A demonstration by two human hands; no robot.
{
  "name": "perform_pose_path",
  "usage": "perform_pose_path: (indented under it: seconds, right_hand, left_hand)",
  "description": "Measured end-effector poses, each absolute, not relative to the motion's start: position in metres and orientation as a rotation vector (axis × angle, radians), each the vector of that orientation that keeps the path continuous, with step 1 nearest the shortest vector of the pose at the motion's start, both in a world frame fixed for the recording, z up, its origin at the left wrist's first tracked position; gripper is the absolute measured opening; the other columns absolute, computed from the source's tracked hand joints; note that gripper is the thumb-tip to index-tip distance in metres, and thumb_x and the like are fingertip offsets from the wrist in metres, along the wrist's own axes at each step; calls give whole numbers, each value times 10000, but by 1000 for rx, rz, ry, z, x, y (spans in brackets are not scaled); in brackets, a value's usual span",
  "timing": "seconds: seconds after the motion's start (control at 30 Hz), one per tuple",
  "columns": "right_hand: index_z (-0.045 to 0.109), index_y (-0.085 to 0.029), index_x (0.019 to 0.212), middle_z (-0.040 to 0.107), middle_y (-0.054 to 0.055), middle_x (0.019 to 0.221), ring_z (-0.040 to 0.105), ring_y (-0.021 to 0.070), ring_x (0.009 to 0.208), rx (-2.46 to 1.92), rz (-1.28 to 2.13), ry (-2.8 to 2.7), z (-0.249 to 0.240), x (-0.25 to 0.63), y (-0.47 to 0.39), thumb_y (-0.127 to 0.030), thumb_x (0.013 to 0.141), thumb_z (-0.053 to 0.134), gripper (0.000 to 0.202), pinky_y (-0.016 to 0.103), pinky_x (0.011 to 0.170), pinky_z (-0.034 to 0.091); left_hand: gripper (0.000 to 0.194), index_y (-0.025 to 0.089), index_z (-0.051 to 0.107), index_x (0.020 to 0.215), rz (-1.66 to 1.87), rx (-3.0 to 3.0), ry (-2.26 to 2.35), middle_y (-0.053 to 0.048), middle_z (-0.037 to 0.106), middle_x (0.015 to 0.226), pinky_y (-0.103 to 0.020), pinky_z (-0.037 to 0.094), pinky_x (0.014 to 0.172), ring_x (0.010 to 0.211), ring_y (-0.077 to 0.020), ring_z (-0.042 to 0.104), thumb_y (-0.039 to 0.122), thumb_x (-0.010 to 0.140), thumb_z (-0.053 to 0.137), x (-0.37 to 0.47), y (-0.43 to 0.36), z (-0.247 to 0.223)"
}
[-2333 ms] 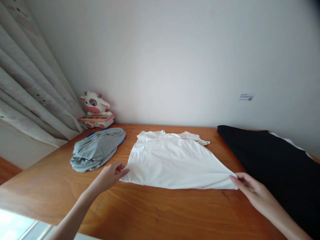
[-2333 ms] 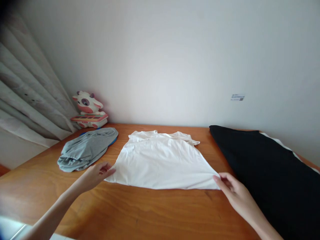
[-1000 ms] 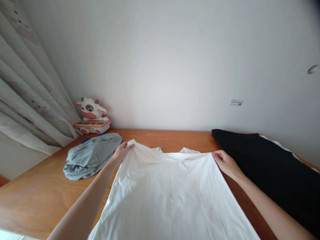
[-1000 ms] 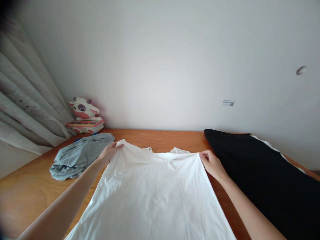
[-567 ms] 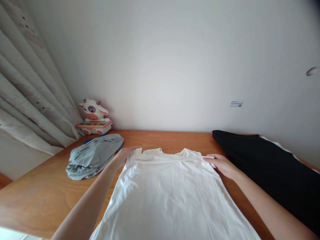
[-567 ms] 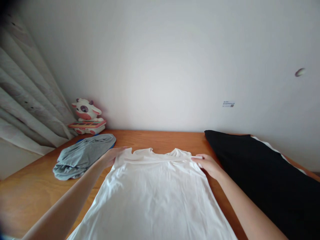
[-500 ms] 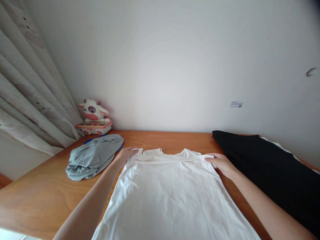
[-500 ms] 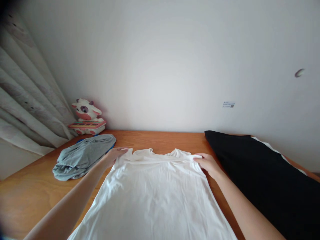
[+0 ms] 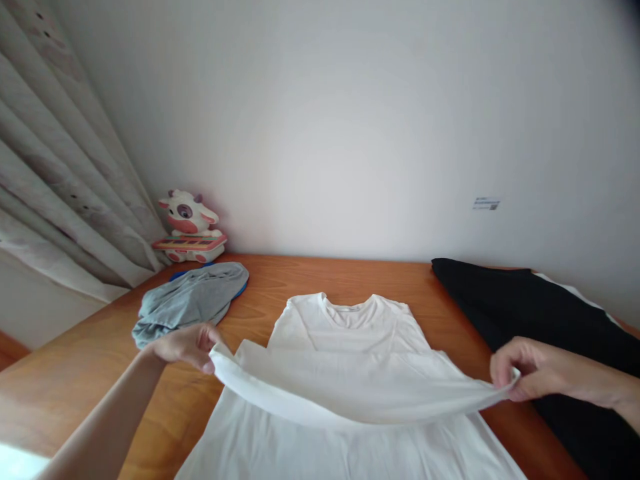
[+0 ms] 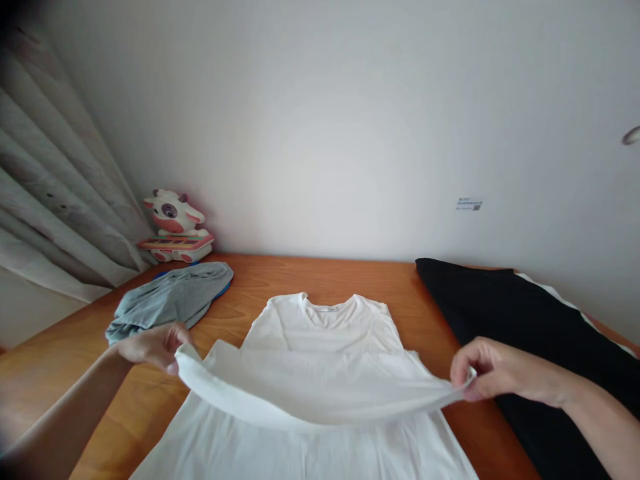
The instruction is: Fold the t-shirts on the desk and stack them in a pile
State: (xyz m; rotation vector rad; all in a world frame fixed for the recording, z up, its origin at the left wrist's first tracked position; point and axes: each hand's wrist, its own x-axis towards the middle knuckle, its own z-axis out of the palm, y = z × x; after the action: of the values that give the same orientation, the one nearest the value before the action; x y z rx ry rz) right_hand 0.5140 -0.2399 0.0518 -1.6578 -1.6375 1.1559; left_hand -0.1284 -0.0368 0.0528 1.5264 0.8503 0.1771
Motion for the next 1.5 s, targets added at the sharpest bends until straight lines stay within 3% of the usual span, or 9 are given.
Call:
perform_pose_path:
  seconds: [0.13,0.3,0.5,0.63,0.73,0.93,1.1,1.27,1.5]
  right_hand:
    - [817,-214,766,775,105,821,691,237,768,-1660,1247,-1530,56,509,-199,-552,604,878,380,324,735,518]
    - [750,-164,1078,773,160,1017,722,301,945,-1939,524,-1152,40,495,-123,-508,729,739,490,402,804,577]
    - [690,-173,1174,710,177,1261,631,329,1236,-1954,280,-1352,-13,440,-123,-427,845,594,426,477,1102,439]
    - [614,-175,1342,602,168,1451,501,305,1399,-1911,84,-1737,-51,387,-156,-508,962,426,539,496,1178,345]
    - [552,-180,1426,497,174,1556,402,339,1470,-2107,-132,-1799,-67,369,-172,-516,1002,340,581,620,1184,268]
    - [618,-172,1309,635,182,1360,571,325,1277,-2186,-169,-1633,-55,402,-157,-487,999,372,506,465,1010,468]
    - [694,-121,1218,675,256,1206,635,385,1149,-2460,-8,-1228,-39,442,-130,-568,935,510,559,466,933,489]
    - [753,-205,978,763,136,1020,707,327,998,-2384,96,-1184,-39,450,-110,-503,883,595,351,379,817,518]
    - [602,-177,1255,741,139,1164,691,255,1065,-2175,-65,-1124,-17,463,-111,-282,953,395,382,311,884,503]
  left_hand:
    - [288,176,772,809,632,1579,991,-51,774,755,-341,589,707,695,-237,718,368,635,898,-87,-12,57]
    - [461,145,677,1179,1107,1794,1501,-146,762,1069,-428,582,902,988,-286,739,446,832,719,-5,28,57]
    - [313,205,693,1171,940,2066,1544,-136,693,1297,-506,409,1151,1273,-328,610,330,890,636,60,-18,4]
    - [478,169,605,1374,577,2355,1640,-194,505,1544,-649,267,1197,1459,-424,414,427,980,520,90,-63,-36]
    - [567,158,493,1494,394,2566,1630,-188,373,1638,-600,222,1240,1539,-382,283,475,1031,414,94,-67,-43]
    - [488,175,528,1445,547,2515,1800,-144,446,1597,-450,311,1224,1474,-295,405,373,1004,461,65,-31,-19]
    - [522,119,613,1323,449,2031,2240,-259,597,1376,-569,466,1018,1302,-440,542,462,935,547,27,-3,-6]
    - [271,218,694,1058,503,2027,2162,-183,704,1213,-490,511,917,1178,-405,632,413,912,575,13,11,-5]
    - [272,230,575,1161,864,2012,1970,-104,760,1137,-330,543,860,1040,-249,720,411,1018,432,34,26,0]
